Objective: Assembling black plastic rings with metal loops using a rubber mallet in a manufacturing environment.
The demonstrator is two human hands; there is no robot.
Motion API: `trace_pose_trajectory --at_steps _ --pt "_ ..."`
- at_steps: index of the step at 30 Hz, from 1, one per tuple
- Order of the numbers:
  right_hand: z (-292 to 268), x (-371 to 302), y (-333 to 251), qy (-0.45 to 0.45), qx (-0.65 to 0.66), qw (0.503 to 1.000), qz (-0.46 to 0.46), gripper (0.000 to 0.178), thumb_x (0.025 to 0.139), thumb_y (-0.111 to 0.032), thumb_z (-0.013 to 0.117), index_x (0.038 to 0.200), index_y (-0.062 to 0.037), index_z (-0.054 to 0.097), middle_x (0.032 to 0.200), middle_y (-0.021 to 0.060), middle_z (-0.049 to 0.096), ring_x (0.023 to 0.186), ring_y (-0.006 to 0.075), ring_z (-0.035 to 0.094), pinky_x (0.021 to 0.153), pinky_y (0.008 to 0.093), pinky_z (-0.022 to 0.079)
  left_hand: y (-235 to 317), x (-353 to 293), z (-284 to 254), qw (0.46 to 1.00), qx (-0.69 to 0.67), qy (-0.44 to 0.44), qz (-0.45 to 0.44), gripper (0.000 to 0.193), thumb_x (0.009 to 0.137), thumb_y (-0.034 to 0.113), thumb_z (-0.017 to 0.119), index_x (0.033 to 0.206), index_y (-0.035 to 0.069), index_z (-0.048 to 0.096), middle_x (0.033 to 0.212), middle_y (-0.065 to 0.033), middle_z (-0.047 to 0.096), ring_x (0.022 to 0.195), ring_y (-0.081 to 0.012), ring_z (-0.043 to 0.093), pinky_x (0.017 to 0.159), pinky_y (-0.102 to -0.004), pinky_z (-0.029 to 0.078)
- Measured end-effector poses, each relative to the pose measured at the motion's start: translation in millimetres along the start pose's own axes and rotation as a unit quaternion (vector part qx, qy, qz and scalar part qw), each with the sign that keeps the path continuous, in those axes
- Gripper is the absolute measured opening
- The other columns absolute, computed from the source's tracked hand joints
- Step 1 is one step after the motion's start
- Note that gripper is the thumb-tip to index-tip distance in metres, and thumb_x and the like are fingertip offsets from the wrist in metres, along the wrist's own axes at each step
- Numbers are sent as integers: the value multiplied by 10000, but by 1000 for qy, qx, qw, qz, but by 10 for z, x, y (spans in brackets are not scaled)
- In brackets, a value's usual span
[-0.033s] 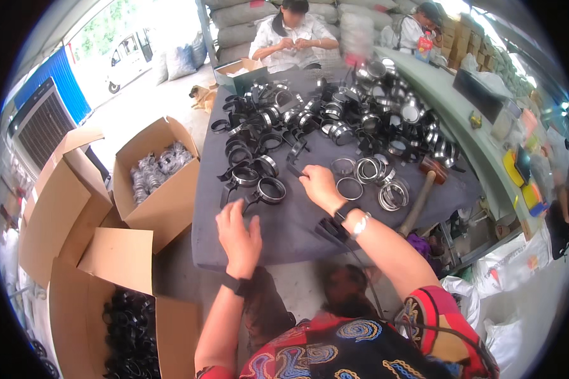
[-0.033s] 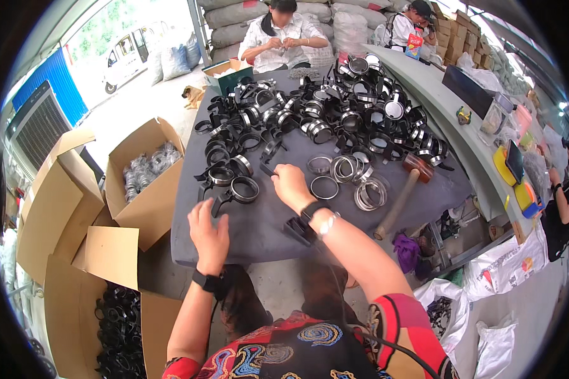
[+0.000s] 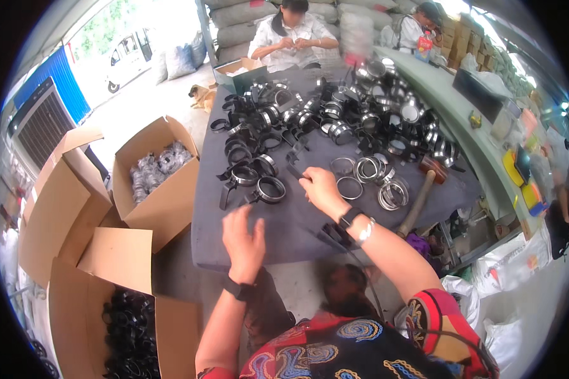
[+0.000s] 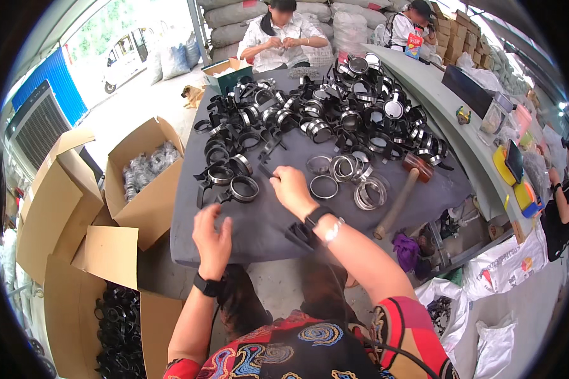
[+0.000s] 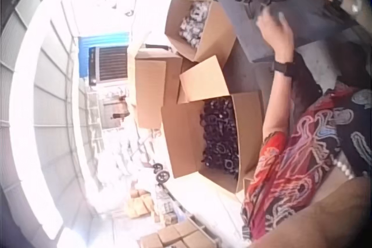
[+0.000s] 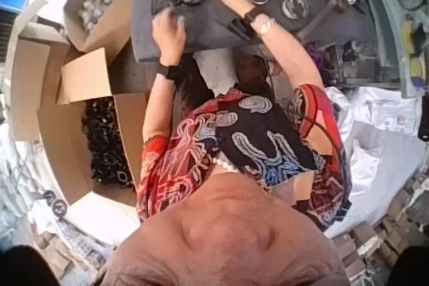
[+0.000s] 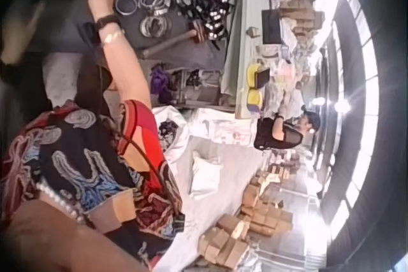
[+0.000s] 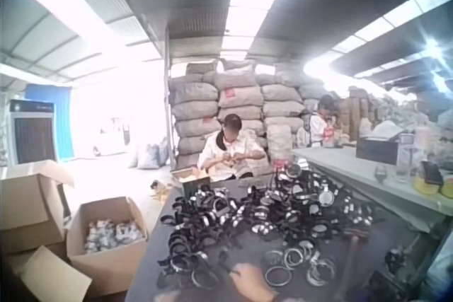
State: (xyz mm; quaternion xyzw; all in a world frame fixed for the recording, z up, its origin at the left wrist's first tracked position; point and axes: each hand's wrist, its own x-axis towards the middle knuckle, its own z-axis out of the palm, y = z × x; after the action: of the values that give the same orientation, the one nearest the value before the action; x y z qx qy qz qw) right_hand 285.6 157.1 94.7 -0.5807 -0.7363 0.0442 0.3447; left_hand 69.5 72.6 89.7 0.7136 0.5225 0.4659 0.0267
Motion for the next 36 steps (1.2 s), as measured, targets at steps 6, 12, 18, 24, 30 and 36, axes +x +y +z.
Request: trace_pose_trajectory --at_steps 6,12,18,24,30,36 --pt "-261 -1049 -573 -96 459 878 101 90 894 -63 613 891 27 612 734 57 602 608 121 630 518 254 520 515 -184 100 735 -567 -158 -337 357 979 282 541 1097 -49 605 937 -95 662 854 -152 619 751 -307 511" --pt "-590 -855 -191 -6 56 998 -10 257 795 -272 701 904 -43 662 861 137 609 777 342 603 697 426 494 356 -402 126 740 -545 -164 -359 213 955 201 551 842 23 581 697 -65 611 639 -157 586 654 -293 483" --pt "-548 -612 545 -80 -219 972 26 192 787 -162 683 902 -22 619 948 154 589 956 325 584 767 422 512 113 -827 76 748 -517 -181 -374 255 960 198 541 759 41 553 659 -46 562 608 -144 540 609 -286 445" --pt "-634 -832 365 -167 -97 973 -123 120 777 -120 668 783 -28 591 848 134 579 839 331 601 730 429 499 11 -1032 -36 749 -510 -166 -388 220 950 196 558 780 58 574 702 -27 586 665 -122 555 659 -263 439" --pt "-808 -804 12 -131 -81 988 2 521 683 -289 783 1062 16 595 975 162 591 978 326 576 829 421 475 -16 -1069 -38 751 -515 -181 -372 210 945 195 565 783 63 581 724 -17 596 686 -113 558 673 -253 436" --pt "-638 -726 -82 -199 -123 972 20 755 683 -288 783 1275 62 471 1226 202 537 1147 341 499 941 430 442 -103 -1093 -6 747 -515 -182 -379 189 939 174 565 792 58 594 730 -19 603 703 -113 563 687 -251 435"
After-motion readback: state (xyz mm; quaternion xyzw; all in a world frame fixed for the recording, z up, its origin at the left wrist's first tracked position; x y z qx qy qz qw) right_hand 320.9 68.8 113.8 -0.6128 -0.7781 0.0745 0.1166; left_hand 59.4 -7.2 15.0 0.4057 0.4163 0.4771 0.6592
